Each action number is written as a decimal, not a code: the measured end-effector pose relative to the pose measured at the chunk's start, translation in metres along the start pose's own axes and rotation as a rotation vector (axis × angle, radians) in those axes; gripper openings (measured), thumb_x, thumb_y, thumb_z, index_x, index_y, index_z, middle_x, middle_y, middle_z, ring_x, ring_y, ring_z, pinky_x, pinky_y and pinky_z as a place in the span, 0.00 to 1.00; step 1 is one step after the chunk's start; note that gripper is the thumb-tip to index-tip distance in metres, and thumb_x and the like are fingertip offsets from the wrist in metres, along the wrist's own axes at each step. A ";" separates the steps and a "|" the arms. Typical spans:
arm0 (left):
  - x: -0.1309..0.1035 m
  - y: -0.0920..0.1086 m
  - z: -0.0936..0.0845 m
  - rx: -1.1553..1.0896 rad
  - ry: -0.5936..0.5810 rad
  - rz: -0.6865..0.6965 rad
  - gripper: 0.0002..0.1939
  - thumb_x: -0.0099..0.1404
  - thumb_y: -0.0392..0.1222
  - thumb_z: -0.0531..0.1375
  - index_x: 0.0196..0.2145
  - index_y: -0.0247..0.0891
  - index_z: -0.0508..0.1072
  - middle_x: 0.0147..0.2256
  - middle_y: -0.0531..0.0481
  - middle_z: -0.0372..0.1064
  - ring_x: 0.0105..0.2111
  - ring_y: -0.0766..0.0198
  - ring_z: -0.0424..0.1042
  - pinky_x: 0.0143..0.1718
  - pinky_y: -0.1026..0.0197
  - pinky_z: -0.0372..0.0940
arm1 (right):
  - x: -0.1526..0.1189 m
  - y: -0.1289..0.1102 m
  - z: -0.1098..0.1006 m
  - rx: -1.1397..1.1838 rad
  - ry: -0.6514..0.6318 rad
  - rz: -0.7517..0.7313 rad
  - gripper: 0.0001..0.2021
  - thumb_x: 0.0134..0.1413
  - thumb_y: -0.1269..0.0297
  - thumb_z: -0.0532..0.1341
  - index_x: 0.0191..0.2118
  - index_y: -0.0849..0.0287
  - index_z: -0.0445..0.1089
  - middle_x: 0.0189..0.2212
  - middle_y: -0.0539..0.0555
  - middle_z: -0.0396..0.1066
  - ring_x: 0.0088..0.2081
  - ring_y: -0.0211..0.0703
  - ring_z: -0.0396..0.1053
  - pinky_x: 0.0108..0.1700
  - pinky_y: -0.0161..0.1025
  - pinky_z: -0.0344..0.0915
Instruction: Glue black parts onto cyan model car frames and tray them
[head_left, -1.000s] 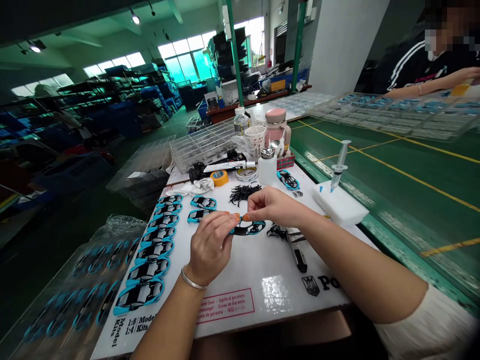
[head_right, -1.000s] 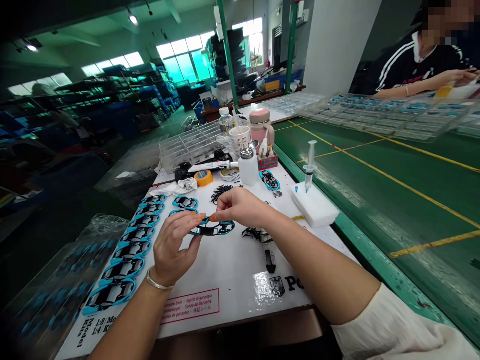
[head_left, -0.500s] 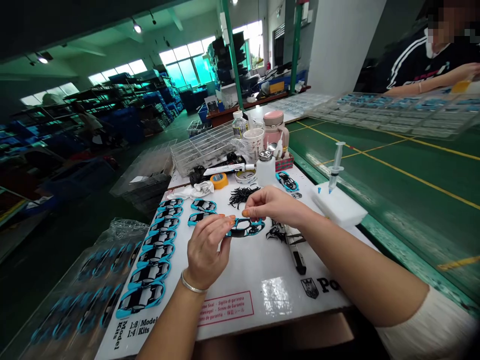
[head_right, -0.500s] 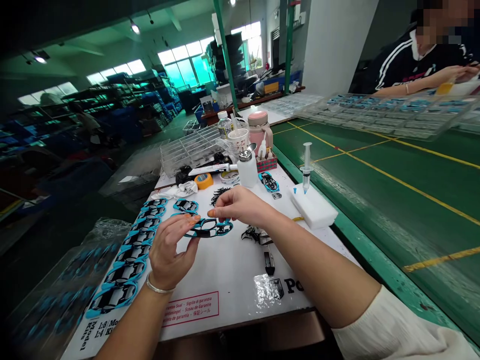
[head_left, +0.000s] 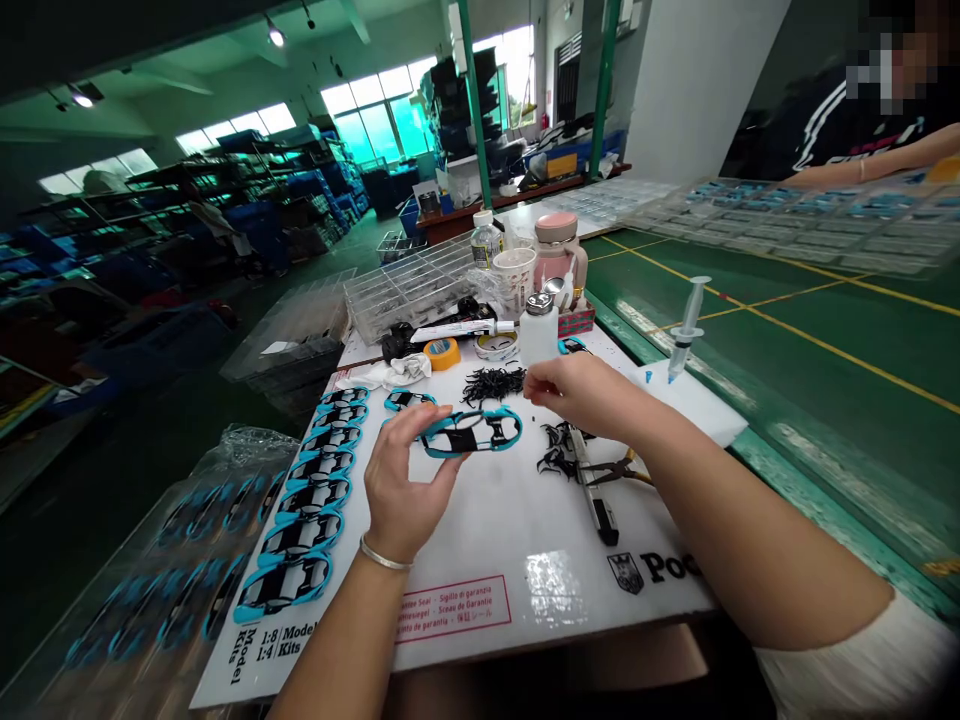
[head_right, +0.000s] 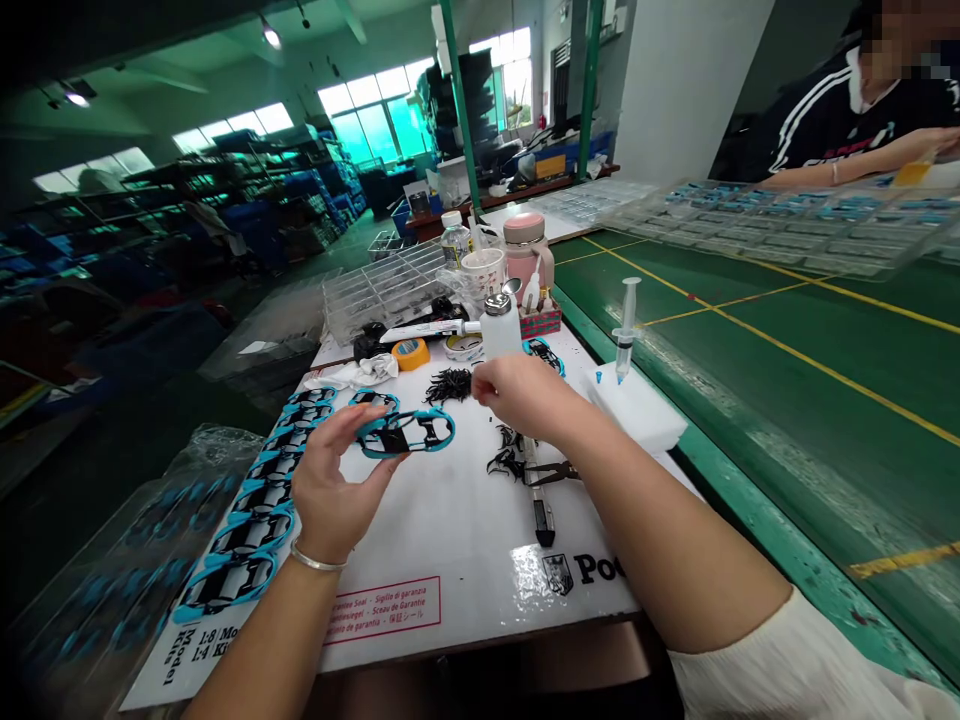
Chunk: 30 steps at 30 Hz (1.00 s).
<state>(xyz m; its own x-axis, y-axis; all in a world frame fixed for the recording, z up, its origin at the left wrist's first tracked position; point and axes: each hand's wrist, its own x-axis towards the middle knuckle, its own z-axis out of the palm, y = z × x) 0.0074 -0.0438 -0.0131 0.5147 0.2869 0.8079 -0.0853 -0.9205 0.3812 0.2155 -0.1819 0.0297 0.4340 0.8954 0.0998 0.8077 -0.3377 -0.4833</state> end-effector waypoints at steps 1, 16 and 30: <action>0.000 -0.003 0.000 -0.053 -0.015 -0.119 0.34 0.54 0.36 0.69 0.55 0.41 0.62 0.48 0.44 0.72 0.52 0.54 0.70 0.51 0.49 0.69 | 0.000 0.002 0.000 -0.079 -0.072 0.012 0.08 0.50 0.74 0.58 0.31 0.57 0.73 0.29 0.50 0.72 0.30 0.38 0.65 0.31 0.34 0.54; 0.010 -0.009 -0.001 -0.511 -0.223 -0.864 0.40 0.49 0.46 0.72 0.56 0.38 0.62 0.39 0.46 0.75 0.37 0.60 0.74 0.39 0.60 0.67 | -0.004 -0.010 0.033 -0.279 -0.448 -0.044 0.10 0.35 0.76 0.60 0.24 0.55 0.77 0.22 0.49 0.73 0.25 0.39 0.68 0.25 0.33 0.51; 0.009 -0.016 -0.001 -0.733 -0.148 -0.944 0.44 0.47 0.49 0.73 0.57 0.35 0.59 0.36 0.45 0.72 0.32 0.60 0.73 0.32 0.61 0.66 | 0.011 0.008 0.036 -0.066 -0.168 -0.071 0.09 0.47 0.75 0.54 0.28 0.58 0.70 0.26 0.52 0.72 0.28 0.41 0.66 0.30 0.35 0.51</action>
<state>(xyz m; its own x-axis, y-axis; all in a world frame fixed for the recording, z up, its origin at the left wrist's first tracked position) 0.0127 -0.0261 -0.0116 0.7242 0.6888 0.0317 -0.0621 0.0193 0.9979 0.2123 -0.1647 -0.0044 0.3070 0.9515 -0.0176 0.8605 -0.2854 -0.4220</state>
